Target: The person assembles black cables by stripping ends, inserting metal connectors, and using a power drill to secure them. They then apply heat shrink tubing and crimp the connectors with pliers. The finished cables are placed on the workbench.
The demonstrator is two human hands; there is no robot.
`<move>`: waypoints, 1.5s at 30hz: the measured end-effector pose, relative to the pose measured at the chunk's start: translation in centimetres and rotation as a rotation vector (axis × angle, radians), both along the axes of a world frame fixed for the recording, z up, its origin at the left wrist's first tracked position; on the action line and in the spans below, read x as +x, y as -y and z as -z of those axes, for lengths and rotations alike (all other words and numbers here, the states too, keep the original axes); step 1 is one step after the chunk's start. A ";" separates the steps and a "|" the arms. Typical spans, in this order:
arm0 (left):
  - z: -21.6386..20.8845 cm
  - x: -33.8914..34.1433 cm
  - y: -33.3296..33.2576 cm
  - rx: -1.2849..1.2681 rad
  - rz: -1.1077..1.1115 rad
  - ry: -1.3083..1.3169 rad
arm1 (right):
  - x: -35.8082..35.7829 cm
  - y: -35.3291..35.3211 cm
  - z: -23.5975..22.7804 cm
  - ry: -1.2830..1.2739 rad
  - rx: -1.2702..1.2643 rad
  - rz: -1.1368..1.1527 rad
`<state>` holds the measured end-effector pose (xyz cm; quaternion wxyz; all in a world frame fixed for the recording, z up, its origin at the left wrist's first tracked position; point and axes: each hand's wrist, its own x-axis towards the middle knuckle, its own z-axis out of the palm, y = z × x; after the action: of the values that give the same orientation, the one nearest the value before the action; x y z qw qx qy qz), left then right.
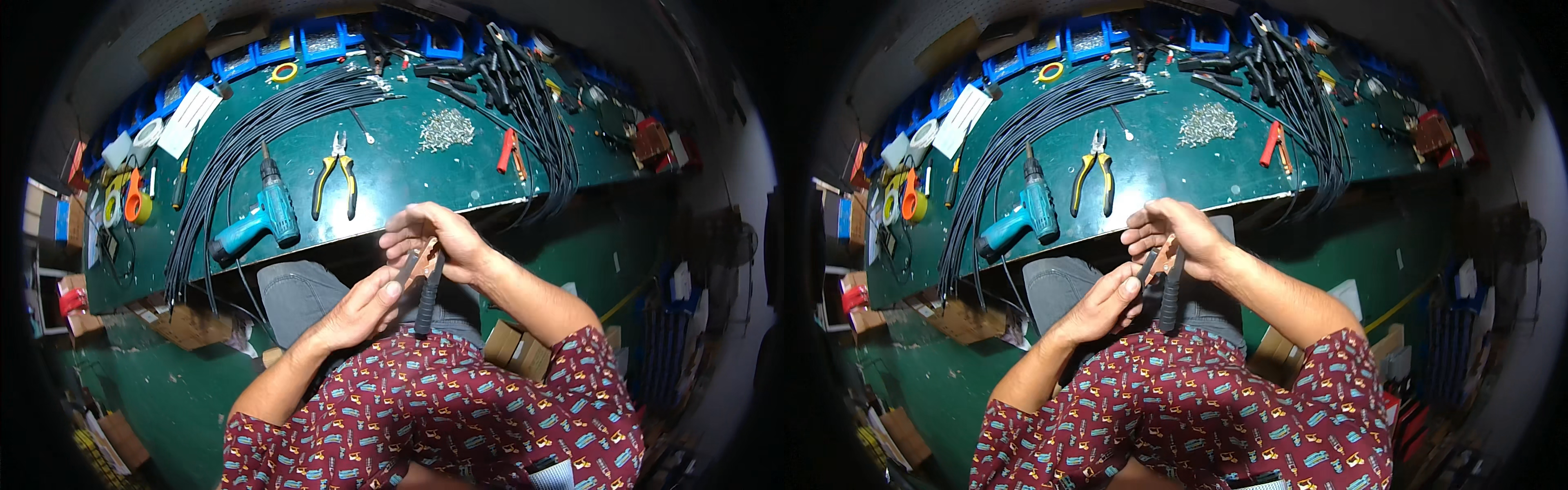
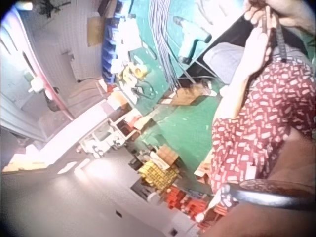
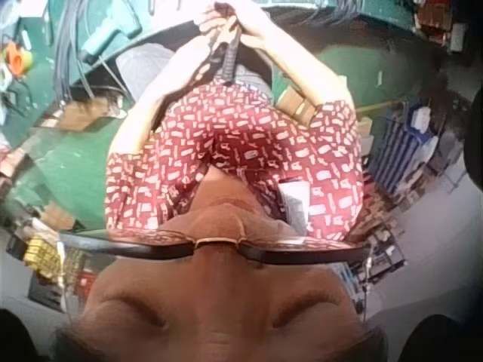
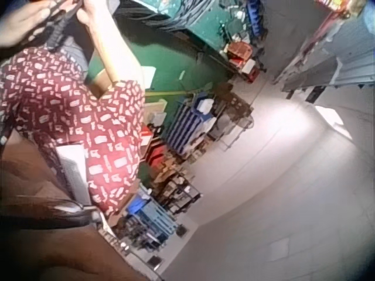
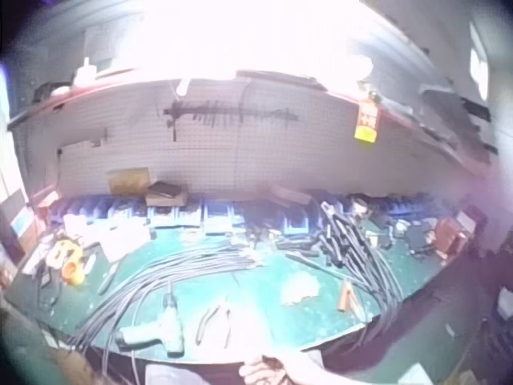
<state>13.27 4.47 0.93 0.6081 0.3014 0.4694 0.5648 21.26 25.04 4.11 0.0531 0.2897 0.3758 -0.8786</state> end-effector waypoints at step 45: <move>-11.1 -6.9 -3.9 0.177 -0.730 -0.201 | -2.0 12.1 7.9 -0.695 0.030 -0.192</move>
<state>6.39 8.33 12.07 0.2896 0.2196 0.5527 0.7499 19.23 12.92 -3.79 0.0000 -0.0622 0.4096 -0.9101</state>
